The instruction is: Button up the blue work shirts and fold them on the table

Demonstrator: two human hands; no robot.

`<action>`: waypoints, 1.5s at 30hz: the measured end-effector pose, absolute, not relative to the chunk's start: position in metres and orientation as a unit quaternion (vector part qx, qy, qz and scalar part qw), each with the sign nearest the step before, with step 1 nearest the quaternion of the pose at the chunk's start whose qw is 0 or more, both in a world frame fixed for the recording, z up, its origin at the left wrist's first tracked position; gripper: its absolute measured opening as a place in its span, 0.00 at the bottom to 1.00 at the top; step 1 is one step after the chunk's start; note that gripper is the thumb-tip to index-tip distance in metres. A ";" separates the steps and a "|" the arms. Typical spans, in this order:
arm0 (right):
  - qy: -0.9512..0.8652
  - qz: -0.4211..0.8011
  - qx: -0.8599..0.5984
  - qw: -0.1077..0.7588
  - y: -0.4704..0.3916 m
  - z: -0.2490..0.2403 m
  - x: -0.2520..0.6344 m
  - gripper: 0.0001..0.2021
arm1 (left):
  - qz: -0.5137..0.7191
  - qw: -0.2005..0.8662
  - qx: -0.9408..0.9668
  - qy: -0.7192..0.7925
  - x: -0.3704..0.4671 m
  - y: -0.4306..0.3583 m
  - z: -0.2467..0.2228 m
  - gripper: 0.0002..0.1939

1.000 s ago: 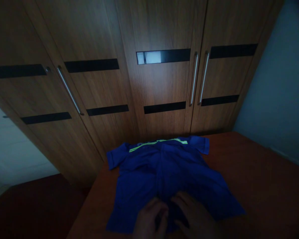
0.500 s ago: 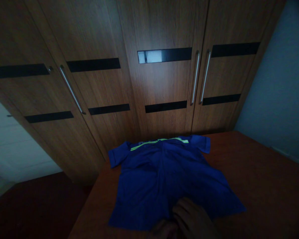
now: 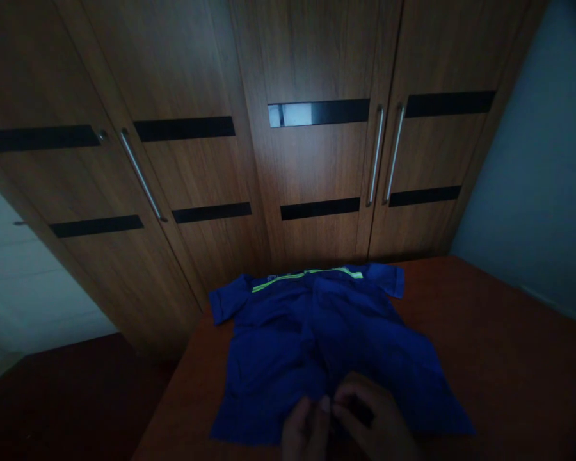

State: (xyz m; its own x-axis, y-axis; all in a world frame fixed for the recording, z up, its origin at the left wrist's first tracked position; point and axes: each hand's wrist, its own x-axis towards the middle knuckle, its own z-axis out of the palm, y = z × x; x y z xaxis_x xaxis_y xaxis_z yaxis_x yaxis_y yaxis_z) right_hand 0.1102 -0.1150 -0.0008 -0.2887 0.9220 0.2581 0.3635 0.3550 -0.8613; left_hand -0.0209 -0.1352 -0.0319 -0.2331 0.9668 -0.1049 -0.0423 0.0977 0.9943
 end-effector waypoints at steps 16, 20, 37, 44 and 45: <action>-0.746 0.113 -0.454 0.473 -0.117 -0.015 0.108 0.08 | 0.593 0.507 0.343 0.522 -0.019 -0.129 -0.051 0.27; -0.775 0.028 -0.453 0.439 -0.119 -0.019 0.110 0.11 | 0.586 0.488 0.369 0.531 -0.019 -0.130 -0.038 0.27; -0.766 0.076 -0.438 0.465 -0.113 -0.012 0.110 0.10 | 0.480 0.425 0.466 0.610 -0.020 -0.121 -0.052 0.29; -0.764 0.069 -0.452 0.455 -0.111 -0.020 0.114 0.12 | 0.448 0.432 0.487 0.613 -0.020 -0.124 -0.056 0.28; -0.762 0.074 -0.459 0.450 -0.110 -0.021 0.115 0.12 | 0.441 0.427 0.493 0.617 -0.020 -0.125 -0.056 0.28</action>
